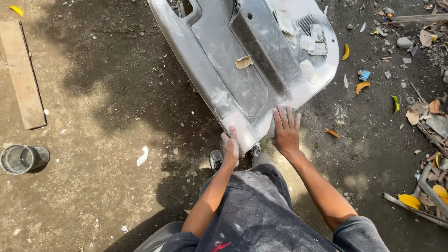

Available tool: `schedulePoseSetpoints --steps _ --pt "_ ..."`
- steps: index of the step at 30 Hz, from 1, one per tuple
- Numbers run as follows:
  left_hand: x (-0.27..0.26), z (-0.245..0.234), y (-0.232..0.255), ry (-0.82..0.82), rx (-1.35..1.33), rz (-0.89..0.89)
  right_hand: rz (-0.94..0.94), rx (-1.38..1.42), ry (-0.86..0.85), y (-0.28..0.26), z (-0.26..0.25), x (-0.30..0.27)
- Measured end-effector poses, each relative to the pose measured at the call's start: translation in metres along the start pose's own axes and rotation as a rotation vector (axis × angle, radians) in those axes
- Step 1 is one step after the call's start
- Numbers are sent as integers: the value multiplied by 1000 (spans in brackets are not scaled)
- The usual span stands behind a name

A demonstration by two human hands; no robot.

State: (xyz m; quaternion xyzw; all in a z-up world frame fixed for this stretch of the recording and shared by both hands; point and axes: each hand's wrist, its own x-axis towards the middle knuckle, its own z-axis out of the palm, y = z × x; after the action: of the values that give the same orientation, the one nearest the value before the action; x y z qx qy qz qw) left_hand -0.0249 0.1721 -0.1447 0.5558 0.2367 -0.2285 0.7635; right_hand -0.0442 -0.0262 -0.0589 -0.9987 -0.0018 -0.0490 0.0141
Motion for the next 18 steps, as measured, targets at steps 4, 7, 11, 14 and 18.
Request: schedulePoseSetpoints --steps 4,7,11,14,18 --pt "-12 -6 20 3 -1 -10 -98 11 212 9 14 16" --pt "-13 -13 26 41 -7 16 -127 19 243 -3 1 20" --pt "-24 -32 46 71 2 109 -144 53 242 -32 -27 23" --pt "-23 -50 61 121 104 125 -165 84 217 -52 -36 26" --pt "-10 -77 58 209 305 59 -207 77 209 -73 -23 27"
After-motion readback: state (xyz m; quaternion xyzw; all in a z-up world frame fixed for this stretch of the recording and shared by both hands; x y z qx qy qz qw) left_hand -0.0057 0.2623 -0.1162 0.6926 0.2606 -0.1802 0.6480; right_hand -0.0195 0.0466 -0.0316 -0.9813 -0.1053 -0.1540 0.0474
